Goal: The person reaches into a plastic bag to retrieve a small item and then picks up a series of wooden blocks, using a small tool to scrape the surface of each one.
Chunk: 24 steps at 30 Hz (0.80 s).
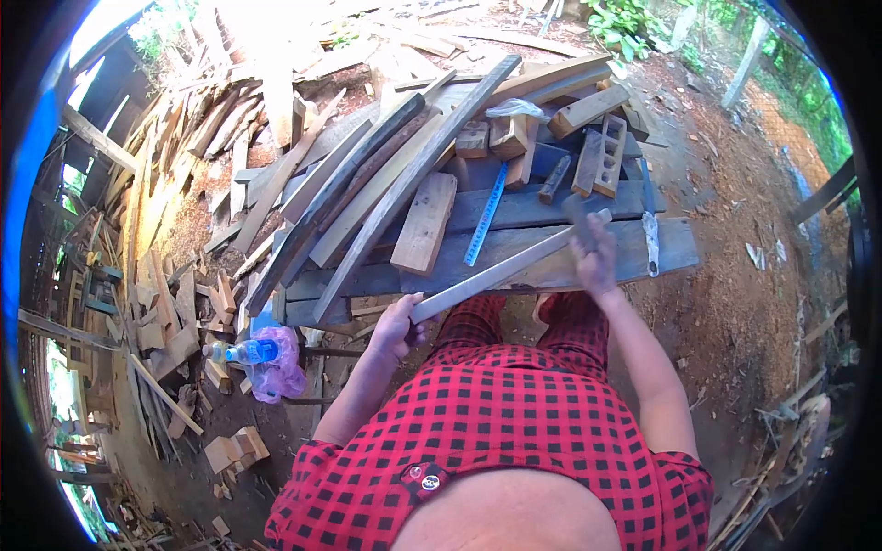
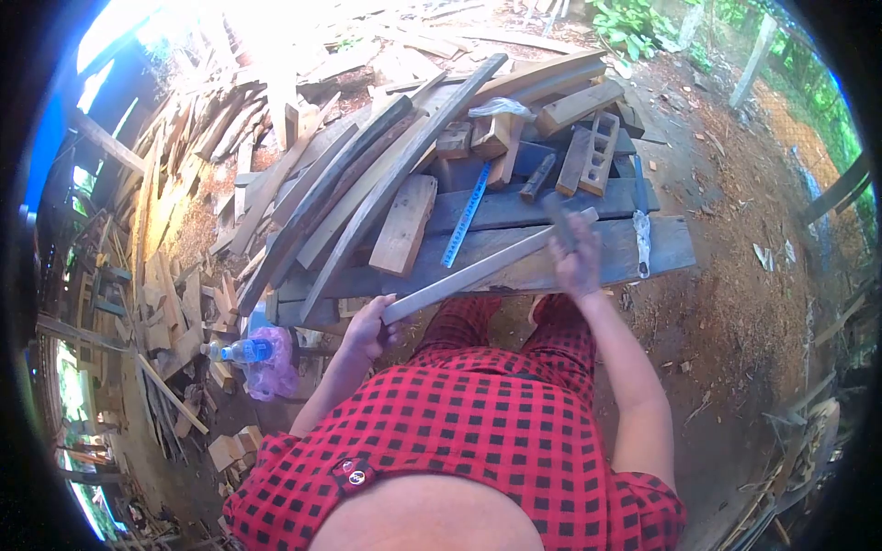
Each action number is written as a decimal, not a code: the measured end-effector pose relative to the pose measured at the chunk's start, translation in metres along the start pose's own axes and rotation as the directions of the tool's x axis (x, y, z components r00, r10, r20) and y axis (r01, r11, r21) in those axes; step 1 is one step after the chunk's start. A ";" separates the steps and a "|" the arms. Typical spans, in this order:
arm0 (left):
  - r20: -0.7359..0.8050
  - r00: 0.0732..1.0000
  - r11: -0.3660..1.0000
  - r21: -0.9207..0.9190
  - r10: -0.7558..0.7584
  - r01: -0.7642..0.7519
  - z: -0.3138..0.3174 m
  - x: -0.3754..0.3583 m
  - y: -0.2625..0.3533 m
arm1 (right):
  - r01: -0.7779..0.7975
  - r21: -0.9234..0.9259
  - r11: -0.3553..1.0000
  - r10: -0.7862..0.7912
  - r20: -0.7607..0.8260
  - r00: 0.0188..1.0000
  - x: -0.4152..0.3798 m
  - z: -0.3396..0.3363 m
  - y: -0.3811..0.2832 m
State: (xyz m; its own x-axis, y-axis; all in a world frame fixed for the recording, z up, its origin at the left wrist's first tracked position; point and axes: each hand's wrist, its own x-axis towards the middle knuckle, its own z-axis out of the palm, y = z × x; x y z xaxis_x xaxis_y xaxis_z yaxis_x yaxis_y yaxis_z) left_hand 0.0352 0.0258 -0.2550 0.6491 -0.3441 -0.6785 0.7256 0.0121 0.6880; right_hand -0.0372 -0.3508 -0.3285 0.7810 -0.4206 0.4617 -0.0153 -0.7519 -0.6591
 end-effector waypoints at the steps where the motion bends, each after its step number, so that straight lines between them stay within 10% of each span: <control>1: 0.007 1.000 1.000 0.004 -0.001 0.001 0.002 -0.003 0.002 | -0.003 -0.005 1.000 0.003 -0.006 1.000 0.007 -0.001 0.009; 4: 0.106 0.993 0.997 -0.055 -0.048 0.054 0.005 -0.009 0.008 | -0.116 -0.478 0.870 0.069 -0.115 0.991 0.015 -0.009 0.007; 7: 0.335 0.938 0.940 -0.285 -0.086 0.188 -0.009 0.005 0.002 | 0.128 -0.160 0.979 -0.125 0.026 0.992 0.001 0.017 -0.059; 14: 0.138 0.990 0.967 -0.254 0.019 0.016 0.005 -0.011 0.006 | 0.602 0.225 0.766 -0.633 0.426 0.646 -0.025 0.033 -0.163; 19: 0.163 0.985 0.982 -0.188 0.063 -0.032 -0.005 -0.012 0.010 | 0.300 0.060 0.952 -0.297 -0.059 0.953 -0.017 0.001 -0.040; 21: 0.137 0.958 0.965 -0.106 0.251 -0.238 -0.021 -0.005 0.018 | -0.282 0.029 0.959 0.282 0.009 0.959 -0.018 -0.027 0.005; 22: 0.096 0.942 0.945 -0.085 0.322 -0.315 -0.029 -0.012 0.032 | -0.584 0.033 0.811 0.575 0.130 0.807 -0.017 -0.047 0.013; 23: 0.041 0.933 0.931 -0.087 0.358 -0.353 -0.035 -0.023 0.049 | -0.572 0.030 0.820 0.563 0.136 0.815 -0.031 -0.048 0.038; 24: -0.013 0.921 0.917 -0.086 0.389 -0.389 -0.044 -0.031 0.064 | -0.239 -0.167 0.957 0.242 0.002 0.970 -0.051 -0.038 0.074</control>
State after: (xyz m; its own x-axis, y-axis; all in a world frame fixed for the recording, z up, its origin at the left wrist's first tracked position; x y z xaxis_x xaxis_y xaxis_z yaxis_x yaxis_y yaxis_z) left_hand 0.0715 0.0785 -0.2014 0.8833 -0.2997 -0.3605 0.4328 0.2256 0.8728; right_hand -0.1020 -0.4046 -0.3786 0.7553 -0.5892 0.2870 -0.3049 -0.7036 -0.6419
